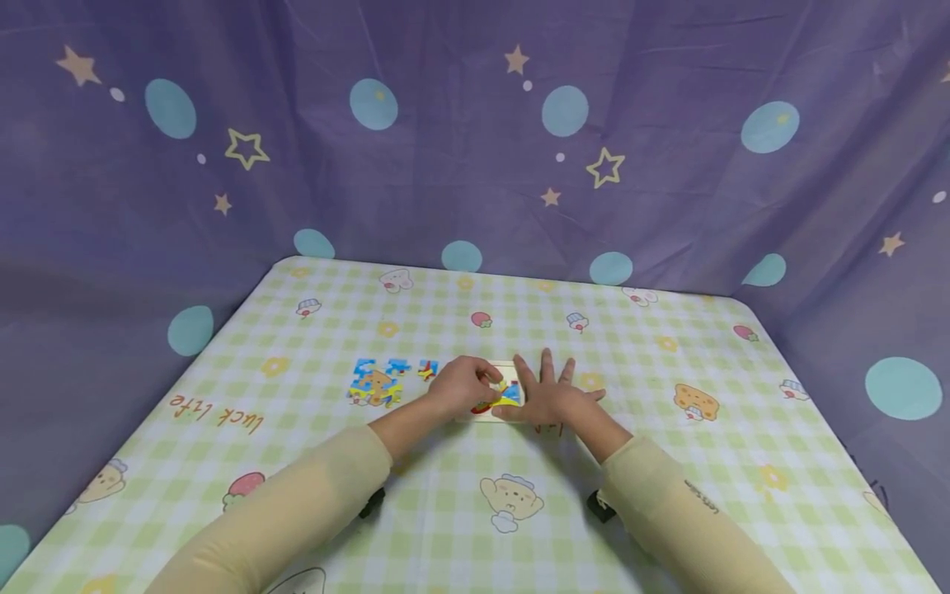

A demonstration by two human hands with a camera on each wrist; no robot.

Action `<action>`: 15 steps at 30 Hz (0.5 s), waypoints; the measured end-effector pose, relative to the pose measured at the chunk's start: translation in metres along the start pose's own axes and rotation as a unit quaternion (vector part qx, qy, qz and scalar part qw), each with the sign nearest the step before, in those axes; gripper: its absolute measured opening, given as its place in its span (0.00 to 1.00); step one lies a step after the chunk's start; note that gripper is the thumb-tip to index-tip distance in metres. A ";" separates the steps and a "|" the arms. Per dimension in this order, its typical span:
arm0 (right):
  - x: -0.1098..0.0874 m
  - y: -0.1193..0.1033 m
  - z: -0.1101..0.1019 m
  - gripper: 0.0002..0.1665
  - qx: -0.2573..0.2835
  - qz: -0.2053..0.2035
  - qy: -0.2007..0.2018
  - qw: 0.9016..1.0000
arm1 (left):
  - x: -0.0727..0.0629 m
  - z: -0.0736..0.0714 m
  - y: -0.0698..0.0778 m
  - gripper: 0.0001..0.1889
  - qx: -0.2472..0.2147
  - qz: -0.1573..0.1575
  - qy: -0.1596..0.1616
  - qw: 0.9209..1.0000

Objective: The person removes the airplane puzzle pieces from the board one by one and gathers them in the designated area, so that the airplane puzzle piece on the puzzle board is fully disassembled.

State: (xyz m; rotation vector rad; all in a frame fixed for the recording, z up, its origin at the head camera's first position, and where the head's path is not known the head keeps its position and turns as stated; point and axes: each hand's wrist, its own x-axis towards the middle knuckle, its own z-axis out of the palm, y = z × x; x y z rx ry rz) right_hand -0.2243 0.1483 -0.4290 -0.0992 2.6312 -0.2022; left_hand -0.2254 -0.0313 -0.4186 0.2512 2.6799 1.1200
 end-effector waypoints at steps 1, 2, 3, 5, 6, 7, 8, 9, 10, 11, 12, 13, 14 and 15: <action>-0.002 -0.001 -0.001 0.70 0.001 0.000 0.000 1.000 | 0.000 0.000 0.000 0.09 -0.004 0.000 0.001 1.000; -0.003 -0.001 -0.001 0.70 0.002 0.000 -0.001 1.000 | 0.000 0.000 0.000 0.09 -0.008 0.001 0.001 1.000; -0.003 -0.001 -0.001 0.70 0.003 0.001 0.000 1.000 | 0.000 0.000 -0.001 0.09 -0.014 0.001 0.002 1.000; -0.003 -0.001 -0.001 0.70 0.001 0.002 -0.002 1.000 | -0.001 -0.001 -0.001 0.09 -0.026 0.004 0.005 1.000; -0.002 -0.001 -0.001 0.70 0.001 0.003 -0.003 1.000 | -0.001 -0.002 -0.002 0.09 -0.031 0.006 0.006 0.999; 0.001 0.000 0.000 0.70 -0.002 0.004 -0.005 1.000 | -0.001 -0.002 -0.002 0.09 -0.036 0.008 0.008 0.999; 0.004 0.001 0.001 0.71 -0.004 0.005 -0.005 1.000 | -0.001 -0.002 -0.002 0.09 -0.037 0.012 0.009 0.999; 0.007 0.002 0.002 0.71 -0.005 0.006 -0.006 1.000 | -0.001 -0.002 -0.002 0.08 -0.039 0.015 0.011 0.999; 0.010 0.003 0.003 0.71 -0.006 0.007 -0.007 1.000 | -0.001 -0.002 -0.002 0.08 -0.039 0.020 0.012 0.999; 0.011 0.003 0.003 0.71 -0.006 0.008 -0.007 1.000 | -0.001 -0.002 -0.001 0.08 -0.038 0.023 0.013 0.999; 0.012 0.003 0.004 0.71 -0.005 0.008 -0.006 1.000 | -0.001 -0.001 -0.001 0.07 -0.038 0.027 0.014 0.999; 0.012 0.003 0.004 0.70 -0.005 0.009 -0.006 1.000 | -0.001 -0.001 -0.001 0.07 -0.036 0.030 0.016 0.999; 0.011 0.003 0.004 0.70 -0.005 0.009 -0.004 1.000 | -0.001 -0.001 -0.001 0.06 -0.036 0.033 0.019 0.999; 0.011 0.002 0.004 0.70 -0.004 0.010 -0.004 1.000 | -0.001 0.000 0.000 0.06 -0.037 0.036 0.021 0.998</action>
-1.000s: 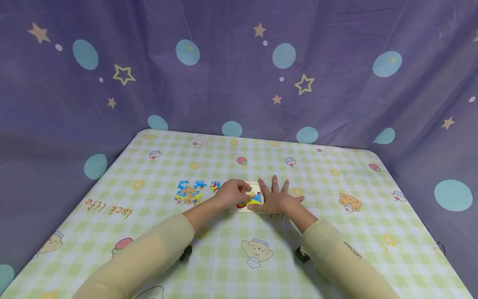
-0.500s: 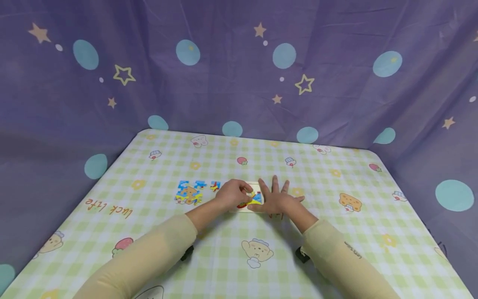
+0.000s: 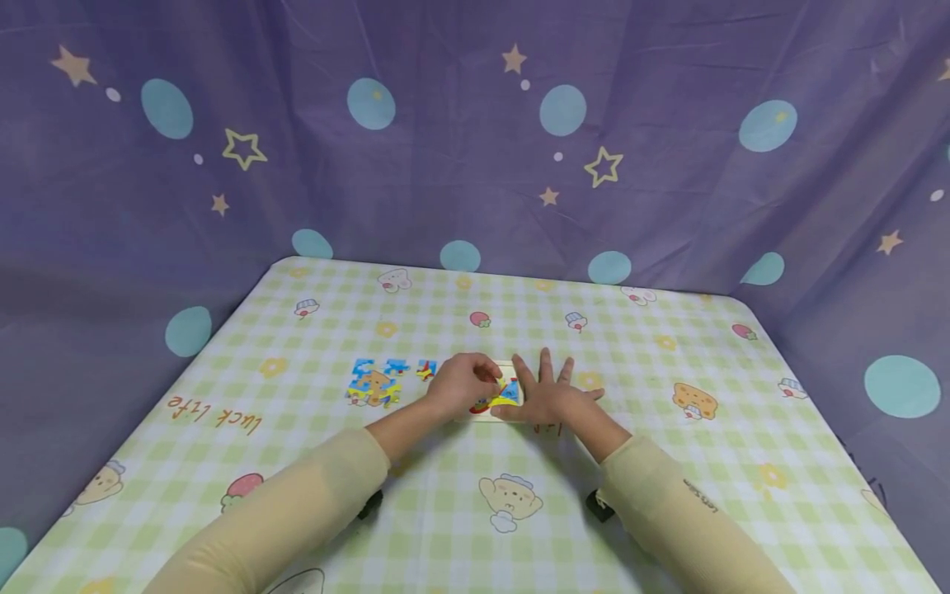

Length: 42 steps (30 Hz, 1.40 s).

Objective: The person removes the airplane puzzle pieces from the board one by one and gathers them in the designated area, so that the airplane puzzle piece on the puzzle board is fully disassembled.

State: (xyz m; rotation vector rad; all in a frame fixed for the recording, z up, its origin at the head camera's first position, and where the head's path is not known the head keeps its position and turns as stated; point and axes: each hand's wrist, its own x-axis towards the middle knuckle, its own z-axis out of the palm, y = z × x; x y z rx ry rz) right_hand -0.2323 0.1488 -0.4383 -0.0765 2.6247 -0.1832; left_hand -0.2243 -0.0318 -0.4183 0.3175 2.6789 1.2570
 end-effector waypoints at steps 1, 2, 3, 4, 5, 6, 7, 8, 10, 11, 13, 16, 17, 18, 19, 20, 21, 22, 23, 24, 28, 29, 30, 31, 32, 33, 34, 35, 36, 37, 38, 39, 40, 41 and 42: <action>0.000 0.000 0.000 0.69 0.000 0.001 0.001 1.000 | 0.000 0.000 0.000 0.05 -0.003 0.003 0.004 1.000; -0.001 -0.001 -0.001 0.69 0.000 0.002 0.001 1.000 | 0.000 0.001 0.001 0.05 -0.005 0.004 0.007 1.000; -0.001 -0.001 -0.001 0.69 0.001 0.002 0.000 1.000 | 0.000 0.001 0.001 0.04 -0.009 0.008 0.009 1.000; 0.000 -0.001 -0.001 0.70 0.000 0.003 0.000 1.000 | 0.000 0.002 0.001 0.04 -0.013 0.009 0.010 1.000; 0.000 -0.001 -0.001 0.70 0.001 0.003 0.000 1.000 | 0.000 0.002 0.001 0.04 -0.018 0.011 0.011 1.000; 0.000 -0.001 0.000 0.70 0.001 0.005 -0.001 1.000 | 0.000 0.002 0.001 0.04 -0.023 0.011 0.010 1.000; 0.001 -0.001 0.000 0.69 0.000 0.007 -0.003 1.000 | 0.001 0.003 0.000 0.04 -0.027 0.012 0.010 1.000; 0.001 -0.001 -0.001 0.69 -0.001 0.007 -0.003 1.000 | 0.001 0.003 0.000 0.04 -0.031 0.011 0.009 0.999; 0.000 -0.001 0.000 0.69 -0.002 0.006 -0.003 1.000 | 0.001 0.003 0.000 0.04 -0.042 0.007 0.012 0.999; 0.000 -0.001 0.000 0.69 -0.002 0.006 -0.005 1.000 | 0.001 0.002 0.000 0.04 -0.047 0.006 0.014 0.999; 0.001 -0.001 0.000 0.69 -0.004 0.006 -0.006 1.000 | 0.001 0.001 0.000 0.04 -0.059 0.004 0.018 0.998; 0.002 -0.001 0.000 0.69 -0.003 0.008 -0.005 1.000 | 0.001 -0.001 0.000 0.05 -0.088 -0.005 0.014 0.996; 0.002 -0.001 -0.001 0.69 -0.001 0.008 -0.006 1.000 | 0.001 -0.002 0.000 0.05 -0.099 -0.008 0.010 0.995; 0.003 -0.001 -0.001 0.69 0.001 0.008 -0.007 1.000 | 0.001 -0.003 -0.001 0.05 -0.108 -0.013 0.006 0.994; 0.003 -0.001 -0.001 0.69 0.002 0.008 -0.008 1.000 | 0.002 -0.004 -0.002 0.06 -0.120 -0.017 0.003 0.993; 0.003 -0.001 -0.001 0.69 0.003 0.008 -0.008 1.000 | 0.002 -0.005 -0.004 0.06 -0.129 -0.020 0.002 0.991; 0.003 -0.001 -0.001 0.70 0.004 0.007 -0.009 1.000 | 0.002 -0.006 -0.006 0.06 -0.137 -0.023 0.003 0.990; 0.003 -0.001 -0.001 0.70 0.005 0.006 -0.010 1.000 | 0.003 -0.007 -0.007 0.07 -0.140 -0.025 0.005 0.990; 0.002 -0.001 -0.001 0.70 0.004 0.006 -0.010 1.000 | 0.003 -0.008 -0.009 0.07 -0.144 -0.023 0.007 0.989; 0.001 -0.001 -0.001 0.71 0.003 0.005 -0.009 1.000 | 0.004 -0.009 -0.011 0.07 -0.149 -0.023 0.009 0.989; -0.006 -0.002 -0.002 0.71 0.002 0.002 -0.003 1.000 | 0.004 -0.015 -0.018 0.08 -0.169 -0.030 0.009 0.985; -0.009 -0.003 -0.003 0.70 0.002 0.000 -0.002 1.000 | 0.003 -0.017 -0.019 0.08 -0.175 -0.032 0.007 0.984; -0.012 -0.004 -0.004 0.70 0.005 -0.003 0.003 1.000 | 0.003 -0.019 -0.020 0.09 -0.179 -0.034 0.005 0.983; -0.015 -0.005 -0.006 0.69 0.007 -0.005 0.004 1.000 | 0.003 -0.021 -0.021 0.09 -0.181 -0.035 0.003 0.983; -0.019 -0.006 -0.007 0.68 0.010 -0.007 0.006 1.000 | 0.002 -0.022 -0.022 0.09 -0.182 -0.033 0.002 0.983; -0.022 -0.008 -0.009 0.67 0.012 -0.009 0.008 1.000 | 0.002 -0.024 -0.023 0.09 -0.178 -0.032 0.002 0.983; -0.026 -0.009 -0.011 0.66 0.015 -0.011 0.010 1.000 | 0.001 -0.025 -0.024 0.09 -0.176 -0.032 0.002 0.984; -0.028 -0.009 -0.012 0.66 0.017 -0.013 0.013 1.000 | 0.001 -0.026 -0.025 0.09 -0.174 -0.032 0.001 0.984; -0.030 -0.010 -0.013 0.66 0.019 -0.014 0.014 1.000 | 0.000 -0.027 -0.026 0.09 -0.171 -0.033 0.001 0.985; -0.029 -0.009 -0.012 0.66 0.018 -0.016 0.016 1.000 | 0.000 -0.028 -0.027 0.09 -0.169 -0.034 0.001 0.985; -0.030 -0.009 -0.012 0.66 0.018 -0.016 0.015 1.000 | 0.000 -0.029 -0.028 0.09 -0.165 -0.037 0.001 0.986; -0.031 -0.010 -0.013 0.66 0.018 -0.016 0.014 1.000 | -0.001 -0.030 -0.029 0.09 -0.162 -0.039 0.002 0.986; -0.031 -0.010 -0.013 0.66 0.018 -0.016 0.014 1.000 | -0.002 -0.031 -0.030 0.09 -0.163 -0.042 0.003 0.986; -0.031 -0.010 -0.013 0.66 0.018 -0.016 0.013 1.000 | -0.002 -0.032 -0.031 0.09 -0.164 -0.045 0.004 0.985; -0.028 -0.008 -0.011 0.66 0.017 -0.016 0.013 1.000 | -0.003 -0.033 -0.032 0.09 -0.165 -0.049 0.005 0.985</action>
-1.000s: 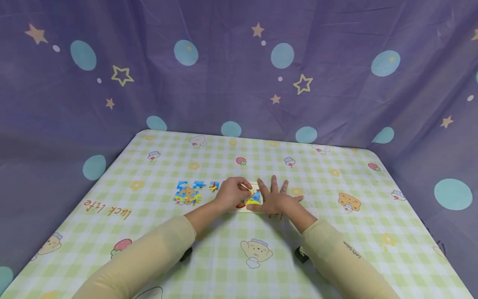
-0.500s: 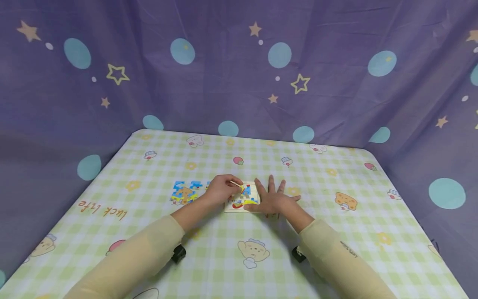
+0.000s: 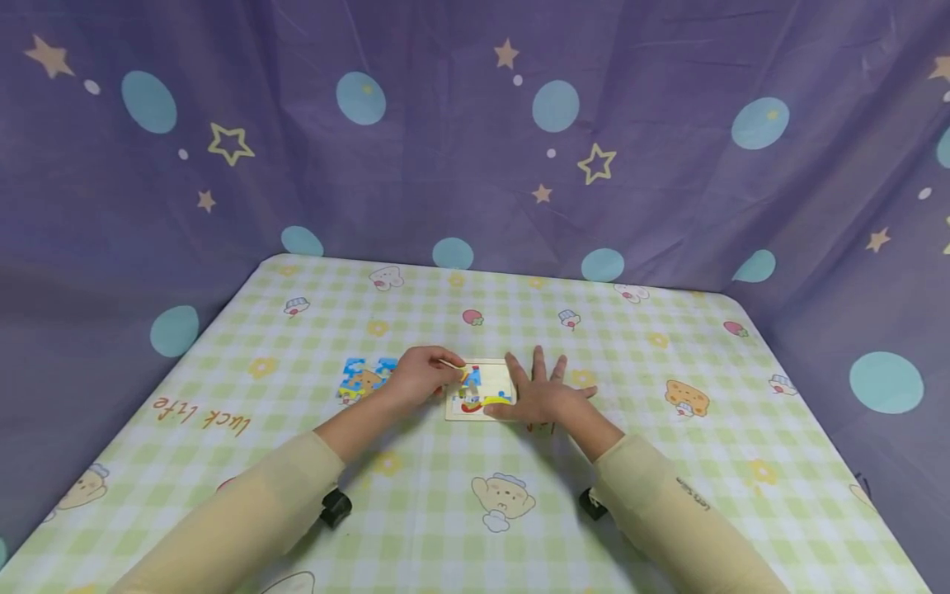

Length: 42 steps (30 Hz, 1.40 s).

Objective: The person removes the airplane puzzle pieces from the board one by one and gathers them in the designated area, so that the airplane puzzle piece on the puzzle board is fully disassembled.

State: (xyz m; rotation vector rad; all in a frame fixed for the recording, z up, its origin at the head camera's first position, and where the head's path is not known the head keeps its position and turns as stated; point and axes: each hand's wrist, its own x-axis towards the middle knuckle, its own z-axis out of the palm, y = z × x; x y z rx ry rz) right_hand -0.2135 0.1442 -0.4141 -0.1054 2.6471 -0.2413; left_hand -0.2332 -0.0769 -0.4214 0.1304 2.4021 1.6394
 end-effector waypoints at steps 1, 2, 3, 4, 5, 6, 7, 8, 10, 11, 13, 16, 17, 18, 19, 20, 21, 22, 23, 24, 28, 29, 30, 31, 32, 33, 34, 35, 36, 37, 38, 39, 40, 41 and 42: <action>0.001 0.000 0.000 0.67 -0.001 0.001 -0.001 1.000 | -0.001 -0.001 0.000 0.09 -0.001 -0.003 0.002 1.000; -0.001 -0.001 -0.001 0.67 0.001 0.004 -0.004 1.000 | -0.002 -0.003 0.000 0.09 -0.001 -0.006 0.003 1.000; 0.002 0.000 0.000 0.67 0.000 0.006 -0.005 1.000 | -0.003 -0.005 -0.001 0.09 -0.002 -0.009 0.004 1.000; 0.003 0.001 0.001 0.68 -0.001 0.007 -0.004 1.000 | -0.003 -0.006 -0.002 0.09 -0.004 -0.011 0.004 1.000; 0.005 0.001 0.002 0.68 -0.002 0.009 -0.006 1.000 | -0.004 -0.008 -0.003 0.09 -0.004 -0.012 0.004 1.000; 0.007 0.002 0.004 0.68 -0.004 0.012 -0.008 1.000 | -0.005 -0.010 -0.003 0.09 -0.005 -0.013 0.003 1.000; 0.007 0.002 0.003 0.68 -0.005 0.015 -0.011 1.000 | -0.006 -0.012 -0.004 0.09 -0.006 -0.013 0.002 1.000; 0.009 0.003 0.005 0.68 -0.007 0.016 -0.012 1.000 | -0.007 -0.015 -0.005 0.09 -0.006 -0.011 0.001 1.000; 0.012 0.004 0.006 0.67 -0.008 0.016 -0.012 1.000 | -0.010 -0.019 -0.007 0.09 -0.005 -0.008 0.000 1.000; 0.013 0.004 0.007 0.67 -0.008 0.015 -0.012 1.000 | -0.011 -0.021 -0.007 0.08 -0.004 -0.007 0.000 1.000; 0.013 0.005 0.007 0.68 -0.007 0.014 -0.011 1.000 | -0.014 -0.026 -0.008 0.09 0.006 -0.005 0.002 1.000; 0.005 0.002 0.002 0.66 0.001 0.007 -0.007 1.000 | -0.016 -0.032 -0.011 0.09 0.021 -0.004 0.010 1.000; 0.002 0.001 0.001 0.66 0.002 0.005 -0.007 1.000 | -0.017 -0.034 -0.012 0.09 0.026 -0.005 0.013 1.000; 0.000 0.000 0.000 0.65 0.003 0.003 -0.006 1.000 | -0.018 -0.037 -0.012 0.10 0.032 -0.007 0.014 0.999; -0.002 0.000 -0.002 0.64 0.004 0.000 -0.004 1.000 | -0.019 -0.038 -0.013 0.10 0.037 -0.009 0.015 0.999; -0.004 -0.001 -0.003 0.64 0.006 -0.003 -0.003 1.000 | -0.019 -0.040 -0.014 0.10 0.042 -0.011 0.017 0.999; -0.004 -0.001 -0.003 0.64 0.005 -0.004 -0.002 1.000 | -0.020 -0.042 -0.015 0.11 0.046 -0.011 0.017 0.999; -0.004 -0.001 -0.003 0.64 0.005 -0.004 -0.002 1.000 | -0.021 -0.044 -0.015 0.11 0.049 -0.012 0.017 0.999; -0.003 -0.001 -0.002 0.64 0.006 -0.003 -0.003 1.000 | -0.021 -0.046 -0.016 0.11 0.052 -0.013 0.018 0.998; -0.003 -0.001 -0.002 0.65 0.007 -0.003 -0.004 1.000 | -0.022 -0.047 -0.017 0.11 0.053 -0.013 0.017 0.998; 0.006 0.003 0.003 0.68 0.005 -0.001 -0.002 1.000 | -0.022 -0.052 -0.021 0.11 0.063 -0.020 0.016 0.998; 0.007 0.003 0.004 0.69 0.004 -0.001 -0.001 1.000 | -0.023 -0.053 -0.021 0.11 0.065 -0.024 0.016 0.997; 0.007 0.003 0.004 0.69 0.005 -0.001 -0.001 1.000 | -0.023 -0.054 -0.022 0.10 0.069 -0.028 0.017 0.997; 0.009 0.004 0.005 0.69 0.003 -0.001 0.000 1.000 | -0.023 -0.055 -0.022 0.10 0.074 -0.031 0.018 0.997; 0.008 0.004 0.005 0.69 0.004 0.000 0.000 1.000 | -0.023 -0.055 -0.023 0.10 0.080 -0.031 0.020 0.996; 0.004 0.002 0.003 0.69 0.006 0.001 -0.001 1.000 | -0.023 -0.056 -0.023 0.10 0.086 -0.031 0.021 0.996; 0.006 0.003 0.003 0.69 0.005 0.001 0.000 1.000 | -0.023 -0.057 -0.023 0.10 0.093 -0.032 0.023 0.995; 0.008 0.004 0.005 0.69 0.004 0.001 0.001 1.000 | -0.023 -0.057 -0.024 0.09 0.099 -0.032 0.024 0.994; 0.010 0.005 0.006 0.69 0.003 0.001 0.001 1.000 | -0.023 -0.057 -0.024 0.09 0.106 -0.033 0.024 0.994; 0.010 0.005 0.006 0.69 0.002 0.001 0.001 1.000 | -0.023 -0.058 -0.024 0.08 0.111 -0.034 0.024 0.993; 0.011 0.006 0.006 0.70 0.004 0.001 0.002 1.000 | -0.023 -0.058 -0.024 0.08 0.116 -0.036 0.025 0.992; 0.007 0.004 0.004 0.70 0.005 0.002 -0.001 1.000 | -0.023 -0.058 -0.024 0.08 0.119 -0.038 0.026 0.992; 0.007 0.004 0.004 0.69 0.006 0.002 -0.003 1.000 | -0.024 -0.058 -0.024 0.07 0.121 -0.041 0.027 0.991; 0.009 0.004 0.004 0.70 0.006 0.001 -0.003 1.000 | -0.024 -0.058 -0.024 0.07 0.124 -0.040 0.025 0.991; 0.006 0.003 0.003 0.69 0.006 0.001 -0.005 1.000 | -0.025 -0.059 -0.024 0.07 0.124 -0.040 0.025 0.991</action>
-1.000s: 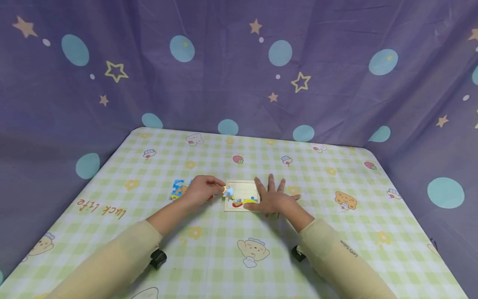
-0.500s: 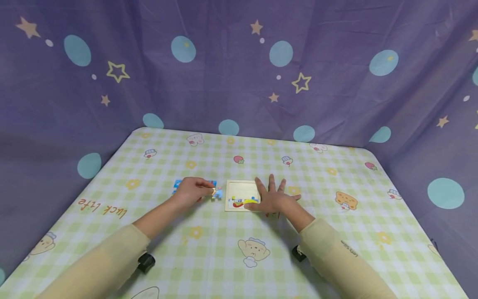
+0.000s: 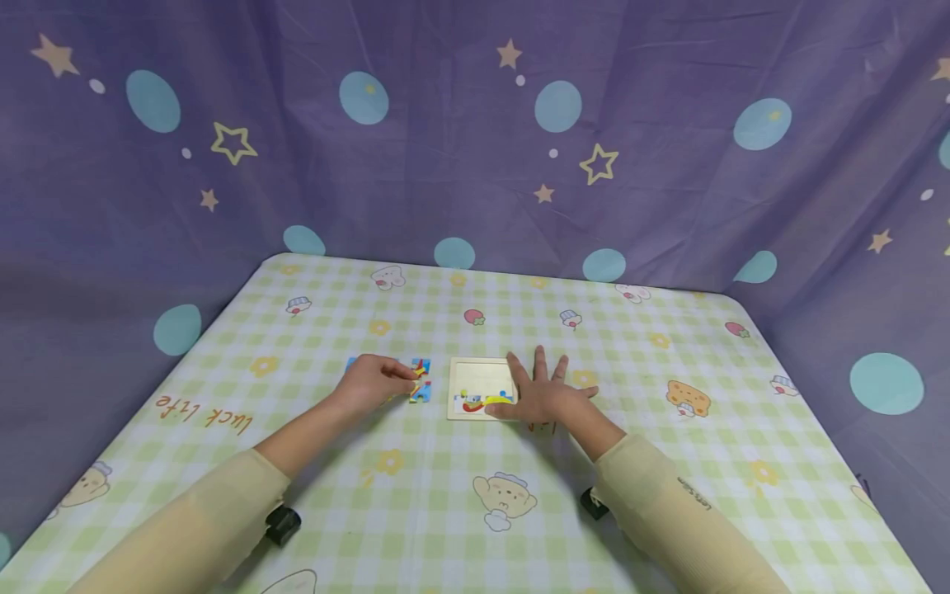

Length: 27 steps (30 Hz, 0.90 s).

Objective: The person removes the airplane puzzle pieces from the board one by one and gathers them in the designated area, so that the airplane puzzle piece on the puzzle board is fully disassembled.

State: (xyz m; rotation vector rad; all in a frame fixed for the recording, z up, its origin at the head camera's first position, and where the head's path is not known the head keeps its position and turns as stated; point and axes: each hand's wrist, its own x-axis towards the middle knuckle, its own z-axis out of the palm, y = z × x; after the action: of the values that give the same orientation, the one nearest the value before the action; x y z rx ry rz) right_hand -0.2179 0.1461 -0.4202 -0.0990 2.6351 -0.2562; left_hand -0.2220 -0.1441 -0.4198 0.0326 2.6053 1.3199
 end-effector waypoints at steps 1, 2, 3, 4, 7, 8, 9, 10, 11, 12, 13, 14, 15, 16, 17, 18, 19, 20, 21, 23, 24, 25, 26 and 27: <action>-0.003 -0.002 -0.002 0.68 0.001 0.000 -0.002 1.000 | -0.001 0.000 0.000 0.07 0.001 0.002 0.001 1.000; -0.002 -0.002 -0.002 0.68 0.001 -0.001 -0.002 1.000 | -0.001 -0.001 -0.001 0.07 -0.002 0.003 0.000 1.000; -0.003 -0.003 -0.003 0.68 0.000 0.001 -0.005 1.000 | -0.002 -0.002 -0.001 0.07 -0.004 0.005 0.000 1.000; -0.001 -0.002 -0.002 0.68 -0.001 0.002 -0.006 1.000 | -0.002 -0.002 -0.001 0.07 -0.007 0.007 -0.001 1.000; 0.002 -0.001 0.000 0.67 -0.003 0.007 -0.008 1.000 | -0.004 -0.004 -0.002 0.07 -0.007 0.011 0.001 1.000; 0.004 -0.001 0.001 0.68 -0.005 0.007 -0.006 1.000 | -0.004 -0.004 -0.001 0.08 -0.006 0.011 0.003 1.000; 0.005 0.000 0.002 0.68 -0.007 0.008 -0.006 1.000 | -0.004 -0.005 -0.001 0.08 -0.004 0.011 0.005 1.000; 0.007 0.001 0.003 0.68 -0.008 0.008 -0.003 1.000 | -0.005 -0.005 -0.001 0.08 -0.002 0.011 0.007 1.000; 0.007 0.001 0.003 0.68 -0.007 0.008 -0.002 1.000 | -0.005 -0.005 -0.001 0.08 0.000 0.011 0.010 1.000; 0.007 0.001 0.003 0.68 -0.007 0.007 -0.001 1.000 | -0.005 -0.005 0.000 0.08 0.000 0.011 0.013 1.000; 0.008 0.001 0.003 0.68 -0.006 0.006 0.000 1.000 | -0.005 -0.005 0.000 0.08 -0.001 0.010 0.016 1.000; 0.008 0.002 0.004 0.69 -0.005 0.005 0.000 1.000 | -0.005 -0.006 0.000 0.09 -0.003 0.011 0.017 1.000; 0.009 0.003 0.004 0.69 -0.006 0.006 -0.001 1.000 | -0.005 -0.006 0.001 0.09 -0.006 0.012 0.018 1.000; 0.010 0.003 0.004 0.70 -0.005 0.006 -0.003 1.000 | -0.005 -0.006 0.001 0.09 -0.008 0.013 0.018 1.000; 0.009 0.003 0.004 0.70 -0.005 0.006 -0.006 1.000 | -0.004 -0.005 0.002 0.09 -0.012 0.014 0.016 1.000; 0.010 0.003 0.004 0.70 -0.007 0.005 -0.007 1.000 | -0.004 -0.005 0.002 0.10 -0.017 0.016 0.011 1.000; 0.012 0.004 0.005 0.70 -0.008 0.007 -0.009 1.000 | -0.004 -0.005 0.003 0.10 -0.021 0.017 0.006 1.000; 0.013 0.005 0.006 0.71 -0.012 0.007 -0.010 1.000 | -0.004 -0.005 0.004 0.11 -0.026 0.017 0.001 1.000; 0.014 0.005 0.006 0.71 -0.014 0.008 -0.012 1.000 | -0.004 -0.004 0.005 0.11 -0.031 0.016 -0.004 0.999; 0.015 0.005 0.006 0.71 -0.014 0.010 -0.011 1.000 | -0.004 -0.003 0.006 0.12 -0.037 0.016 -0.014 0.999; 0.014 0.005 0.006 0.72 -0.014 0.010 -0.008 1.000 | -0.004 -0.003 0.007 0.12 -0.040 0.016 -0.018 0.999; 0.014 0.005 0.006 0.71 -0.014 0.010 -0.006 1.000 | -0.005 -0.002 0.008 0.12 -0.041 0.014 -0.021 0.999; 0.013 0.004 0.005 0.71 -0.012 0.009 -0.004 1.000 | -0.005 -0.002 0.009 0.12 -0.046 0.012 -0.024 0.999; 0.013 0.004 0.006 0.71 -0.011 0.008 0.000 1.000 | -0.005 -0.001 0.010 0.12 -0.048 0.011 -0.028 0.998</action>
State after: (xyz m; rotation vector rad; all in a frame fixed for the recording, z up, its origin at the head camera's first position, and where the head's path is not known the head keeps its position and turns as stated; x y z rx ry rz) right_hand -0.2269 0.1478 -0.4327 -0.0845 2.6374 -0.2213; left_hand -0.2177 -0.1396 -0.4100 0.0802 2.4996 1.4281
